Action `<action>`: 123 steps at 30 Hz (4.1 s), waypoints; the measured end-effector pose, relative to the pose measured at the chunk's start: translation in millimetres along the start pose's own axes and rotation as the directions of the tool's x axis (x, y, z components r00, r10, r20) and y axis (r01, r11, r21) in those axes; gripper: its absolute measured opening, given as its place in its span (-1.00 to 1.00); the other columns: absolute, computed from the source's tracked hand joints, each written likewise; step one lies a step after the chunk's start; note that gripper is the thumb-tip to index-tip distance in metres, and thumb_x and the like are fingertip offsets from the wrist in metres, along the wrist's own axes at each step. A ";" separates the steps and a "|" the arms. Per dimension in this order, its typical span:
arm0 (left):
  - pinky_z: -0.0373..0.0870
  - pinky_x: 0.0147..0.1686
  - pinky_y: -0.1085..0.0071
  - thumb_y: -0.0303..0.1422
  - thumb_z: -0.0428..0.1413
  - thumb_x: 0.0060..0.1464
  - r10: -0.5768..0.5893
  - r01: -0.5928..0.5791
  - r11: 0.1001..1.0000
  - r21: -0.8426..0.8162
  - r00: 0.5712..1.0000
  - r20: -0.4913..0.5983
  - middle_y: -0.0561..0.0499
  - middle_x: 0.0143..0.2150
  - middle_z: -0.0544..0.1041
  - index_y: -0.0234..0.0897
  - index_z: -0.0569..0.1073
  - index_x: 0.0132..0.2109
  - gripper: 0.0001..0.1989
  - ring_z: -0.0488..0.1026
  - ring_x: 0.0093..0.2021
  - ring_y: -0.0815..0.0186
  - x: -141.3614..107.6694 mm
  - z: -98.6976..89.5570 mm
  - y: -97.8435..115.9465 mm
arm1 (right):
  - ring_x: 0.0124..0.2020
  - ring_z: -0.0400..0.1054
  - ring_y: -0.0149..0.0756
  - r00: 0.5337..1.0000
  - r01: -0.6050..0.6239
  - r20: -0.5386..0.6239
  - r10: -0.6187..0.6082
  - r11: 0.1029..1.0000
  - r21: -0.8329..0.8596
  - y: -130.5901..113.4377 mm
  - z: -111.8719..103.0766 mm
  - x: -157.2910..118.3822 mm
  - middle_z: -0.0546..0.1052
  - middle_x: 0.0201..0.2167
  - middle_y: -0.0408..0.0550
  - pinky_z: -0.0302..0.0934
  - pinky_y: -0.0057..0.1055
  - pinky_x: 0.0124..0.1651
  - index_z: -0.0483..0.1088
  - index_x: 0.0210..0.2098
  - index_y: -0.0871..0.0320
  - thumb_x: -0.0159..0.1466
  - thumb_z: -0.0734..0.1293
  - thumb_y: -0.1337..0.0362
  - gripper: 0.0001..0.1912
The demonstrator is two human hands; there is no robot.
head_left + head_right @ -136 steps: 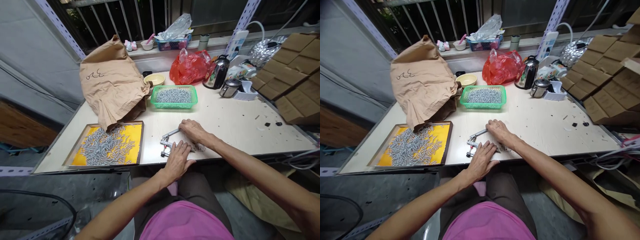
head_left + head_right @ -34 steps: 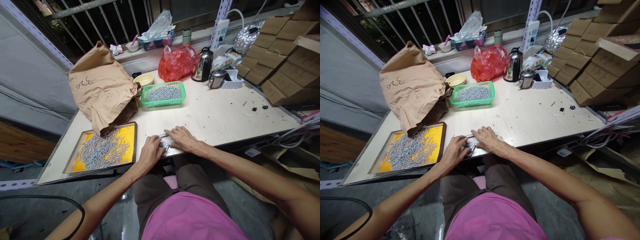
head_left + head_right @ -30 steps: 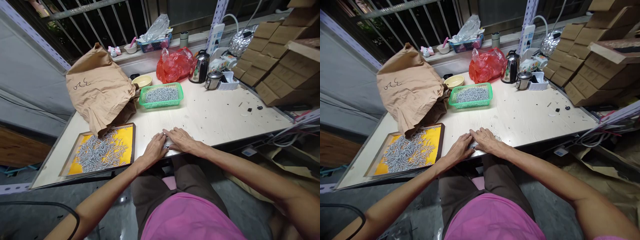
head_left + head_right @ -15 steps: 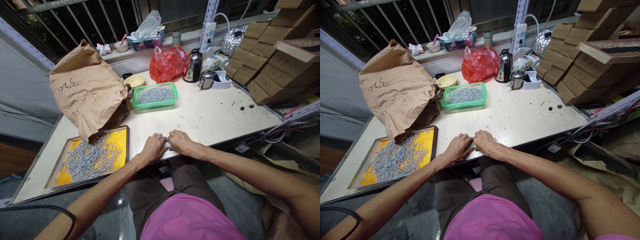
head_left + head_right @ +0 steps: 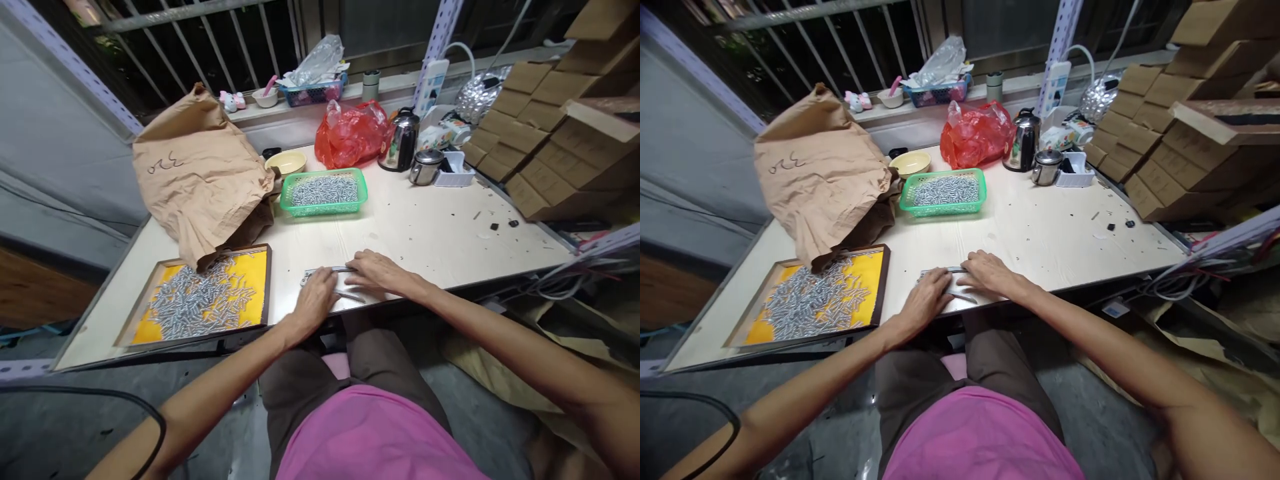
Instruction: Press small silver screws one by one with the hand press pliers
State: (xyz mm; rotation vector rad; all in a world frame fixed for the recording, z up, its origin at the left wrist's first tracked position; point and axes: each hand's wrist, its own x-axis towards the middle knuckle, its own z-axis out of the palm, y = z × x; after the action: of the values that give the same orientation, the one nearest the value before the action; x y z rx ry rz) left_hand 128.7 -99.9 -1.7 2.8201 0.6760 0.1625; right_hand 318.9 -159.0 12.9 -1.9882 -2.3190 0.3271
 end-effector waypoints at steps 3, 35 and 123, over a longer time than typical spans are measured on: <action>0.13 0.18 0.08 -0.34 -0.02 0.21 0.025 -0.029 0.998 -0.060 0.997 -0.069 -0.18 0.17 0.34 -0.28 0.33 0.09 -0.68 0.18 0.23 0.11 -16.7 17.8 18.1 | -0.16 0.29 -0.23 1.000 -0.031 -0.003 0.030 0.998 -0.056 9.1 2.0 10.0 0.45 -0.20 0.02 0.01 -0.35 -0.16 0.42 -0.16 0.18 0.33 0.20 0.23 -0.78; 0.34 -0.04 0.27 -0.38 -0.06 0.23 -0.222 0.184 0.974 -0.128 0.876 -0.429 -0.13 -0.08 0.46 -0.28 0.42 0.00 -0.74 0.36 -0.05 0.22 -66.9 -17.4 -3.8 | -0.21 0.32 -0.22 0.734 0.163 -0.665 -0.137 0.986 -0.024 -37.5 -100.2 114.6 0.45 -0.27 0.03 0.21 -0.27 -0.20 0.40 -0.14 0.16 0.31 0.16 0.30 -0.78; 0.33 -0.63 0.54 -0.36 0.25 -0.12 -0.593 0.877 -0.036 -0.479 0.367 0.717 0.04 -0.71 0.41 -0.39 0.40 -0.51 -0.80 0.39 -0.69 0.40 11.0 -29.5 -38.7 | 0.23 -0.08 0.13 0.999 0.027 0.043 -0.024 0.998 -0.065 -2.8 -13.1 65.1 0.12 0.24 0.21 0.05 -0.05 0.11 0.15 0.18 0.22 -0.08 0.51 0.07 -0.09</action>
State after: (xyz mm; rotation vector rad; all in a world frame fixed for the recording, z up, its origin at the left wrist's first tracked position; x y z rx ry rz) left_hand 117.0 -55.4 17.5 1.1135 1.4718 -0.1430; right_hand 308.2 -93.9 20.7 -1.9985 -2.4090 0.2979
